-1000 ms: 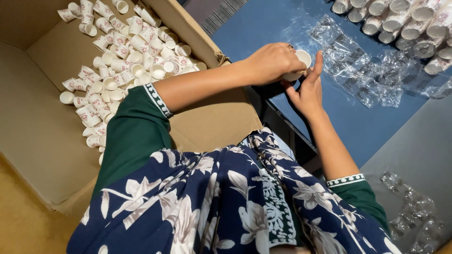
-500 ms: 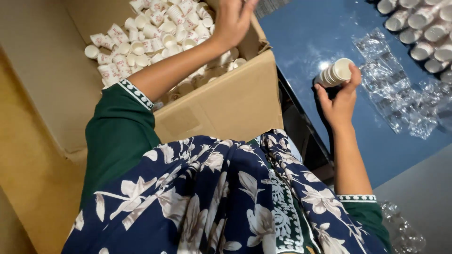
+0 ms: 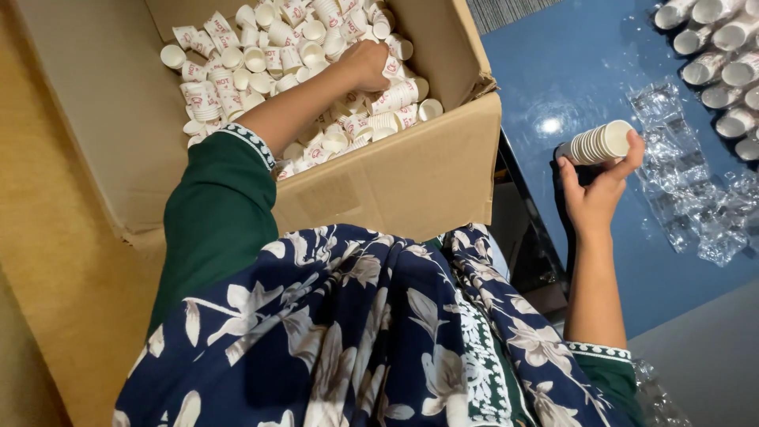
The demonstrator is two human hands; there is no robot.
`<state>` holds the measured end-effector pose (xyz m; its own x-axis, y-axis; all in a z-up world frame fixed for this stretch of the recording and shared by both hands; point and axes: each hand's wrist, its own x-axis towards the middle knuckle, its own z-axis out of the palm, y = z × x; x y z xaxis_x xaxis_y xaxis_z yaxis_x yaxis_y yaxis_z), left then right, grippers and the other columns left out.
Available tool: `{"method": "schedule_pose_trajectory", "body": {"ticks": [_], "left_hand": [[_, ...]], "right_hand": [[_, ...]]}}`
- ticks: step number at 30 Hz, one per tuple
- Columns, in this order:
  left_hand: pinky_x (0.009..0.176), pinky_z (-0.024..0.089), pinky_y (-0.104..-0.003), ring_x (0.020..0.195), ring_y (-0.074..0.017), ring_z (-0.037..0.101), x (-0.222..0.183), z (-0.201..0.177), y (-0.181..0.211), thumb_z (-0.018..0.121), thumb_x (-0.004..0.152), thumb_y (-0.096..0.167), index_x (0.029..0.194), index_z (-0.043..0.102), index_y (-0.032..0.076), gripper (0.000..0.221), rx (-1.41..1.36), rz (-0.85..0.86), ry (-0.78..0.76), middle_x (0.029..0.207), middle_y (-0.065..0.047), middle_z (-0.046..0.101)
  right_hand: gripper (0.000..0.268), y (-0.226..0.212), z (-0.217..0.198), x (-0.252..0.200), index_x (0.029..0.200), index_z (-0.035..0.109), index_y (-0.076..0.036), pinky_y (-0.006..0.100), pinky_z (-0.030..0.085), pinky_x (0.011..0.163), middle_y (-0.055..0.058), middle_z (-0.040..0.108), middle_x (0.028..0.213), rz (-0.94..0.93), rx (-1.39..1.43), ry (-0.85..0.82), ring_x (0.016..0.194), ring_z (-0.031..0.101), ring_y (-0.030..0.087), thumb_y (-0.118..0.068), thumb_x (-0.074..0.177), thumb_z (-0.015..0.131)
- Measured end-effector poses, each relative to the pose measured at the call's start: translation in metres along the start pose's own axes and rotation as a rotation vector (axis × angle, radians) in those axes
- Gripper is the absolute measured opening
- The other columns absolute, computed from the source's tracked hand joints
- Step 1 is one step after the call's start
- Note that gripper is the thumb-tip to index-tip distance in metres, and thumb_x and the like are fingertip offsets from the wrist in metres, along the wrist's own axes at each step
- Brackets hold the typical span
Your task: Picking up small paper cups from a cardboard box and stacking them on a table.
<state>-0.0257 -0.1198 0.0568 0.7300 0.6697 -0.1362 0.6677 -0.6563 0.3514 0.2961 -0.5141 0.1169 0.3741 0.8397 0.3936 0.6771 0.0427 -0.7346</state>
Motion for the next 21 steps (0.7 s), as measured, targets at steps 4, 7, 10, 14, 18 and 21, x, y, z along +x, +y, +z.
{"method": "schedule_pose_trajectory", "body": {"ticks": [4, 7, 10, 14, 18, 21], "left_hand": [[0.087, 0.054, -0.046, 0.102, -0.0384, 0.068, 0.005, -0.017, 0.016, 0.084, 0.078, 0.044, 0.102, 0.073, -0.002, 0.053, 0.156, -0.057, -0.197, 0.108, -0.023, 0.070], [0.083, 0.054, -0.049, 0.103, -0.0370, 0.068, 0.014, -0.029, 0.027, 0.078, 0.088, 0.054, 0.103, 0.075, 0.004, 0.053, 0.211, -0.120, -0.180, 0.107, -0.019, 0.074], [0.081, 0.056, -0.044, 0.103, -0.0309, 0.070, 0.044, -0.014, 0.021, 0.084, 0.077, 0.037, 0.108, 0.073, 0.006, 0.045, 0.432, -0.175, -0.262, 0.111, -0.014, 0.073], [0.085, 0.056, -0.047, 0.109, -0.0355, 0.067, 0.100, 0.033, -0.014, 0.078, 0.077, 0.012, 0.108, 0.074, 0.004, 0.032, 0.300, -0.105, 0.135, 0.114, -0.016, 0.070], [0.090, 0.056, -0.046, 0.112, -0.0400, 0.066, 0.114, 0.041, -0.011, 0.077, 0.073, 0.001, 0.105, 0.073, -0.001, 0.032, -0.026, -0.379, 0.174, 0.131, -0.022, 0.057], [0.088, 0.052, -0.045, 0.108, -0.0411, 0.063, 0.122, 0.055, -0.022, 0.080, 0.076, 0.010, 0.102, 0.070, -0.005, 0.032, -0.093, -0.349, 0.075, 0.139, -0.026, 0.050]], "right_hand": [[0.091, -0.009, 0.000, 0.003, 0.159, 0.006, -0.019, 0.036, 0.061, 0.097, 0.023, 0.070, 0.126, -0.031, -0.052, 0.017, 0.112, 0.074, 0.028, 0.001, 0.109, 0.079], [0.091, -0.011, 0.001, 0.002, 0.159, 0.006, -0.019, 0.036, 0.060, 0.097, 0.021, 0.071, 0.124, -0.042, -0.049, 0.022, 0.111, 0.075, 0.026, 0.001, 0.109, 0.079], [0.091, -0.011, 0.001, 0.003, 0.159, 0.006, -0.019, 0.035, 0.060, 0.094, 0.020, 0.071, 0.121, -0.013, -0.045, 0.021, 0.107, 0.075, 0.026, 0.000, 0.108, 0.079], [0.092, -0.013, 0.002, 0.002, 0.158, 0.005, -0.018, 0.039, 0.059, 0.101, 0.021, 0.070, 0.122, -0.044, -0.060, 0.027, 0.109, 0.075, 0.027, -0.001, 0.106, 0.079], [0.092, -0.016, 0.003, 0.005, 0.157, 0.006, -0.018, 0.039, 0.059, 0.101, 0.021, 0.070, 0.122, -0.031, -0.065, 0.031, 0.111, 0.074, 0.028, -0.002, 0.104, 0.080], [0.092, -0.017, 0.002, 0.005, 0.156, 0.008, -0.018, 0.039, 0.059, 0.096, 0.021, 0.071, 0.123, 0.025, -0.055, 0.026, 0.113, 0.075, 0.029, -0.003, 0.103, 0.081]]}}
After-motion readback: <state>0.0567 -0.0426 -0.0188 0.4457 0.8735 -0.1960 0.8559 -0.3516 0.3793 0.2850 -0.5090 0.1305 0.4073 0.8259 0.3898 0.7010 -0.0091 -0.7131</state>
